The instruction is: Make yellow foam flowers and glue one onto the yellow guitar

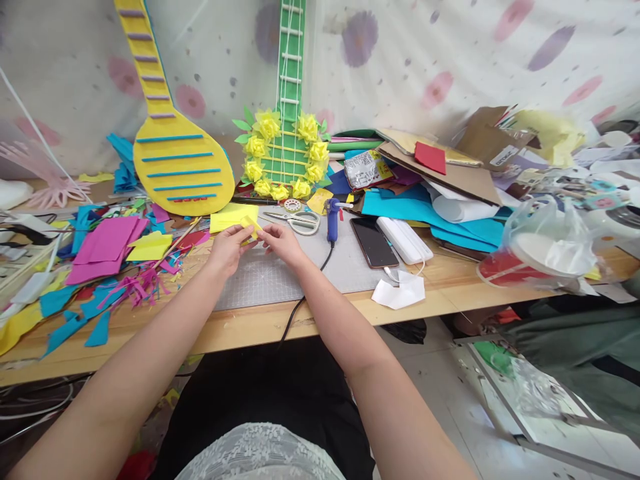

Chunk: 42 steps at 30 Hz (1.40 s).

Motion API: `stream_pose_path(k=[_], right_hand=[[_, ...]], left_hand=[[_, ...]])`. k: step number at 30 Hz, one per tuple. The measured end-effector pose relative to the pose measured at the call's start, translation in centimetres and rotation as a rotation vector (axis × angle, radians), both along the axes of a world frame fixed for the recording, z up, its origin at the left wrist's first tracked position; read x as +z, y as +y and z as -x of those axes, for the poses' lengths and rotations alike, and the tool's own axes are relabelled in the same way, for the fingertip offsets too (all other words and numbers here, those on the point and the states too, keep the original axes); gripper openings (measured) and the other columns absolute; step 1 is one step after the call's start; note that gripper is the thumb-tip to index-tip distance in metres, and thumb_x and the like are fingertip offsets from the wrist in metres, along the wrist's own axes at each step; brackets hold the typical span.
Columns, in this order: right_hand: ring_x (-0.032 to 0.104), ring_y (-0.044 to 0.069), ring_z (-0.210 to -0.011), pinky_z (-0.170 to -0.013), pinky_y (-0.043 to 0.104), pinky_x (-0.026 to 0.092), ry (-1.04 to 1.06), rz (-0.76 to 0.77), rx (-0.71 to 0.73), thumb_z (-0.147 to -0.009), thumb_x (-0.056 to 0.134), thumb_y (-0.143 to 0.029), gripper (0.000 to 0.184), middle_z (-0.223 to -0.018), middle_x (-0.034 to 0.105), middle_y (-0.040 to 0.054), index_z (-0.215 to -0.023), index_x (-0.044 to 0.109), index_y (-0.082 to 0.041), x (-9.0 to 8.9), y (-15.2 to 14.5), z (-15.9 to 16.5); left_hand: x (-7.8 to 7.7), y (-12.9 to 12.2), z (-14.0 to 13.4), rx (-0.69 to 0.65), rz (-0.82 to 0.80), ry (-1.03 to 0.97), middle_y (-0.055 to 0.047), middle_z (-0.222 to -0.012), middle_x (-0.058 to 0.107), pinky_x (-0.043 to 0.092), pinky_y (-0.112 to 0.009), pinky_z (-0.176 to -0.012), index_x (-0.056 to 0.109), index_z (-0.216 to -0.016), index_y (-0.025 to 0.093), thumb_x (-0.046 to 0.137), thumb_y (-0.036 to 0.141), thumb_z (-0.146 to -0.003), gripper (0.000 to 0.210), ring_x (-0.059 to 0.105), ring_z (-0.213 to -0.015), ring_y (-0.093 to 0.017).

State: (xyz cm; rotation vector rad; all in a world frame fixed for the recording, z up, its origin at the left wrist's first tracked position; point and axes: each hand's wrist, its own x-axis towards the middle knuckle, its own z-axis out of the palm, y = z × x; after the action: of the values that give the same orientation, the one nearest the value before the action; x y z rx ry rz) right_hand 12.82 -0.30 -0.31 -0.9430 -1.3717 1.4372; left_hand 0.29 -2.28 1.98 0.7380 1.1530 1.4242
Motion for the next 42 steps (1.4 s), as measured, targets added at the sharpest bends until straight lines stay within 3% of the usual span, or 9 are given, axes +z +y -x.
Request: stream_pose_path(k=[6, 16, 25, 30, 34, 42], right_hand=[[0.046, 0.004, -0.051, -0.048, 0.018, 0.044, 0.062, -0.057, -0.087, -0.065, 0.068, -0.047, 0.033, -0.062, 0.053, -0.0048, -0.07, 0.055, -0.018, -0.1, 0.2, -0.1], [0.046, 0.005, -0.05, -0.045, 0.019, 0.042, 0.001, -0.116, -0.058, -0.066, 0.066, -0.052, 0.036, -0.062, 0.054, -0.0041, -0.069, 0.055, -0.018, -0.2, 0.3, -0.3], [0.045, 0.006, -0.053, -0.047, 0.019, 0.042, -0.054, -0.141, -0.063, -0.066, 0.066, -0.053, 0.037, -0.062, 0.052, -0.0041, -0.068, 0.054, -0.018, -0.1, 0.2, -0.4], [0.045, 0.006, -0.054, -0.046, 0.019, 0.04, -0.064, -0.132, -0.098, -0.067, 0.065, -0.048, 0.031, -0.063, 0.053, -0.0034, -0.068, 0.055, -0.018, -0.3, 0.3, -0.3], [0.046, 0.007, -0.059, -0.049, 0.018, 0.04, -0.017, -0.106, -0.145, -0.065, 0.063, -0.045, 0.027, -0.066, 0.055, -0.0031, -0.068, 0.054, -0.019, -0.3, 0.4, -0.2], [0.049, 0.006, -0.06, -0.056, 0.019, 0.046, 0.156, -0.006, -0.164, -0.062, 0.068, -0.041, 0.028, -0.065, 0.05, -0.0052, -0.066, 0.052, -0.019, 0.4, 0.2, -0.3]], left_hand=[[0.5, -0.1, 0.1, -0.057, -0.035, 0.019, -0.002, -0.074, 0.065, 0.051, -0.027, -0.076, 0.063, -0.066, 0.013, 0.078, 0.022, -0.05, 0.023, 0.061, -0.072, -0.011], [1.7, 0.8, 0.9, -0.164, -0.096, 0.34, -0.001, -0.069, 0.064, 0.048, -0.026, -0.062, 0.066, -0.072, 0.015, 0.079, 0.029, -0.048, 0.031, 0.059, -0.062, -0.011], [2.1, 0.5, 1.2, -0.151, -0.036, 0.357, 0.0, -0.066, 0.062, 0.048, -0.025, -0.057, 0.065, -0.067, 0.014, 0.082, 0.032, -0.045, 0.033, 0.057, -0.06, -0.011], [1.8, 0.9, 1.2, -0.065, -0.038, 0.382, 0.0, -0.061, 0.06, 0.047, -0.026, -0.058, 0.065, -0.063, 0.014, 0.08, 0.028, -0.051, 0.024, 0.054, -0.057, -0.011], [1.7, 0.8, 0.8, -0.004, -0.008, 0.308, -0.001, -0.062, 0.061, 0.046, -0.026, -0.061, 0.063, -0.059, 0.014, 0.078, 0.023, -0.055, 0.019, 0.056, -0.059, -0.011], [1.7, 0.4, 0.2, -0.004, 0.077, 0.149, -0.002, -0.069, 0.061, 0.05, -0.029, -0.066, 0.059, -0.057, 0.014, 0.078, 0.021, -0.054, 0.021, 0.059, -0.067, -0.013]])
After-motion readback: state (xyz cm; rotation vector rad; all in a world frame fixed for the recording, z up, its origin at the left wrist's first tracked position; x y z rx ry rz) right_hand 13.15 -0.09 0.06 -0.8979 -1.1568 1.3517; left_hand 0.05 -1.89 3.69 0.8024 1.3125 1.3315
